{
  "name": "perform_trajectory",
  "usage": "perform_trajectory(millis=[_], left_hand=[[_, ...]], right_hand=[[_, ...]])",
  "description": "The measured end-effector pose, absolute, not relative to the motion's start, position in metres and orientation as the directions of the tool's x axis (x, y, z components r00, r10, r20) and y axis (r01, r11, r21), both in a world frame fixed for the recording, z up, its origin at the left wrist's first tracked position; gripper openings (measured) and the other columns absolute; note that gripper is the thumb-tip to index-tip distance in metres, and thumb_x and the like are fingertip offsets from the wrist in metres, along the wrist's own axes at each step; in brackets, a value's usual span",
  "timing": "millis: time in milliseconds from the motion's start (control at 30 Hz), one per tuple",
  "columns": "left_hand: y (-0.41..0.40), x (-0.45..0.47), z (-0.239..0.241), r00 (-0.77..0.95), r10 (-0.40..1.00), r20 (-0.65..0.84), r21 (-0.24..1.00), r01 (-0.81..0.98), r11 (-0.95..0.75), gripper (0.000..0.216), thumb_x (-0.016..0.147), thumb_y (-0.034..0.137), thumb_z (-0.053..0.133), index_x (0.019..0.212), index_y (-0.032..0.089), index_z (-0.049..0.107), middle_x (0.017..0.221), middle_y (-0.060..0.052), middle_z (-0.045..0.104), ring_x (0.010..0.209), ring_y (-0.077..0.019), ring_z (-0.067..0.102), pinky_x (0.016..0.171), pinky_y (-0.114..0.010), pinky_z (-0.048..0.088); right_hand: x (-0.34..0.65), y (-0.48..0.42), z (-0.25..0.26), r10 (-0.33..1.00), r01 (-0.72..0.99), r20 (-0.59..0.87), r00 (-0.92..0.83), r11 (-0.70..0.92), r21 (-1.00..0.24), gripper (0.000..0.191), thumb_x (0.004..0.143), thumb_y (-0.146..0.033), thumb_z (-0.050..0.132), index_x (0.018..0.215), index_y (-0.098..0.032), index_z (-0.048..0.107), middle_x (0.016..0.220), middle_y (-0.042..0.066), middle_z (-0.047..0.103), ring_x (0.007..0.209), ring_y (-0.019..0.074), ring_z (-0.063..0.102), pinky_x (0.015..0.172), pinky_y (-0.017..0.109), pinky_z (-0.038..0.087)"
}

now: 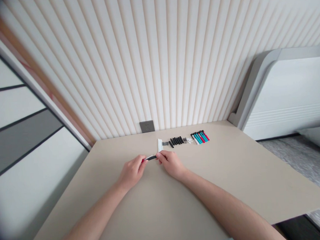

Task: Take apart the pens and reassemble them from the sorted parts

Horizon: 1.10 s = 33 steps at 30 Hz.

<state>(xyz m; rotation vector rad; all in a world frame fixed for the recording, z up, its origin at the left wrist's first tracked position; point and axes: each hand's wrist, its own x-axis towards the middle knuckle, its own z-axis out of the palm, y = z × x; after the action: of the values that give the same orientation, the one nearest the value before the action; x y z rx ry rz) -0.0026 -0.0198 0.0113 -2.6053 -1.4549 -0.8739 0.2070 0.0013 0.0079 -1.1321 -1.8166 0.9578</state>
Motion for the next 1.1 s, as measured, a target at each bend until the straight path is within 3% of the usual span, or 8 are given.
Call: perform_trajectory(millis=[133, 300, 433, 500, 667, 867, 1100], left_hand=[[-0.0204, -0.0023, 0.0121, 0.392, 0.803, 0.45, 0.234, 0.816, -0.529, 0.019, 0.099, 0.031, 0.037, 0.096, 0.021, 0.053, 0.082, -0.002, 0.069, 0.069, -0.0158, 0.066, 0.06, -0.025, 0.043], [-0.0192, -0.002, 0.0106, 0.371, 0.803, 0.466, 0.23, 0.825, -0.515, 0.022, 0.101, 0.033, 0.034, 0.098, 0.021, 0.052, 0.087, -0.002, 0.07, 0.073, -0.0163, 0.066, 0.061, -0.025, 0.043], [-0.0183, -0.0025, 0.0087, 0.373, 0.796, 0.477, 0.223, 0.825, -0.52, 0.022, 0.101, 0.033, 0.032, 0.099, 0.022, 0.051, 0.088, -0.003, 0.069, 0.075, -0.0167, 0.067, 0.061, -0.025, 0.043], [-0.0185, -0.0026, 0.0084, 0.38, 0.797, 0.47, 0.223, 0.822, -0.524, 0.022, 0.101, 0.033, 0.031, 0.099, 0.022, 0.051, 0.087, -0.003, 0.069, 0.075, -0.0166, 0.066, 0.061, -0.025, 0.043], [-0.0196, -0.0017, 0.0108, 0.382, 0.825, 0.417, 0.235, 0.831, -0.504, 0.022, 0.1, 0.032, 0.032, 0.095, 0.022, 0.05, 0.084, -0.002, 0.068, 0.071, -0.0165, 0.065, 0.06, -0.025, 0.042], [-0.0202, 0.0001, 0.0145, 0.429, 0.852, 0.301, 0.238, 0.831, -0.502, 0.02, 0.1, 0.032, 0.033, 0.096, 0.023, 0.05, 0.083, -0.001, 0.069, 0.072, -0.0171, 0.066, 0.059, -0.025, 0.041], [-0.0212, 0.0011, 0.0138, 0.448, 0.845, 0.291, 0.2, 0.836, -0.511, 0.023, 0.101, 0.031, 0.03, 0.095, 0.023, 0.05, 0.082, -0.002, 0.069, 0.072, -0.0185, 0.067, 0.059, -0.025, 0.041]], right_hand=[[0.2086, 0.003, 0.0086, 0.924, 0.286, 0.255, -0.285, 0.336, -0.897, 0.025, 0.089, -0.041, 0.053, 0.089, -0.02, 0.069, 0.078, 0.0, 0.066, 0.07, 0.0136, 0.054, 0.067, 0.025, 0.039], [0.2078, 0.0052, 0.0067, 0.926, 0.209, 0.267, -0.266, 0.326, -0.922, 0.031, 0.086, -0.043, 0.059, 0.105, -0.021, 0.068, 0.091, 0.003, 0.068, 0.081, 0.0164, 0.058, 0.072, 0.028, 0.043], [0.2072, 0.0069, 0.0042, 0.923, 0.159, 0.208, -0.323, 0.27, -0.95, 0.038, 0.092, -0.048, 0.046, 0.1, -0.019, 0.07, 0.077, 0.003, 0.067, 0.068, 0.0151, 0.056, 0.067, 0.029, 0.044], [0.2074, 0.0081, 0.0024, 0.923, 0.154, 0.191, -0.333, 0.253, -0.955, 0.035, 0.09, -0.048, 0.051, 0.095, -0.019, 0.07, 0.074, 0.002, 0.066, 0.066, 0.0149, 0.055, 0.064, 0.028, 0.043], [0.2079, 0.0102, 0.0001, 0.938, 0.103, 0.226, -0.264, 0.26, -0.96, 0.029, 0.081, -0.045, 0.064, 0.094, -0.02, 0.069, 0.083, 0.002, 0.066, 0.073, 0.0149, 0.057, 0.068, 0.028, 0.042], [0.2066, 0.0084, 0.0036, 0.938, 0.085, 0.247, -0.244, 0.274, -0.958, 0.029, 0.083, -0.046, 0.062, 0.093, -0.02, 0.068, 0.095, 0.005, 0.069, 0.086, 0.0178, 0.061, 0.077, 0.03, 0.045], [0.2078, 0.0091, 0.0033, 0.934, 0.051, 0.275, -0.229, 0.293, -0.955, 0.036, 0.082, -0.046, 0.064, 0.107, -0.02, 0.063, 0.097, 0.007, 0.071, 0.09, 0.0196, 0.064, 0.08, 0.034, 0.045]])
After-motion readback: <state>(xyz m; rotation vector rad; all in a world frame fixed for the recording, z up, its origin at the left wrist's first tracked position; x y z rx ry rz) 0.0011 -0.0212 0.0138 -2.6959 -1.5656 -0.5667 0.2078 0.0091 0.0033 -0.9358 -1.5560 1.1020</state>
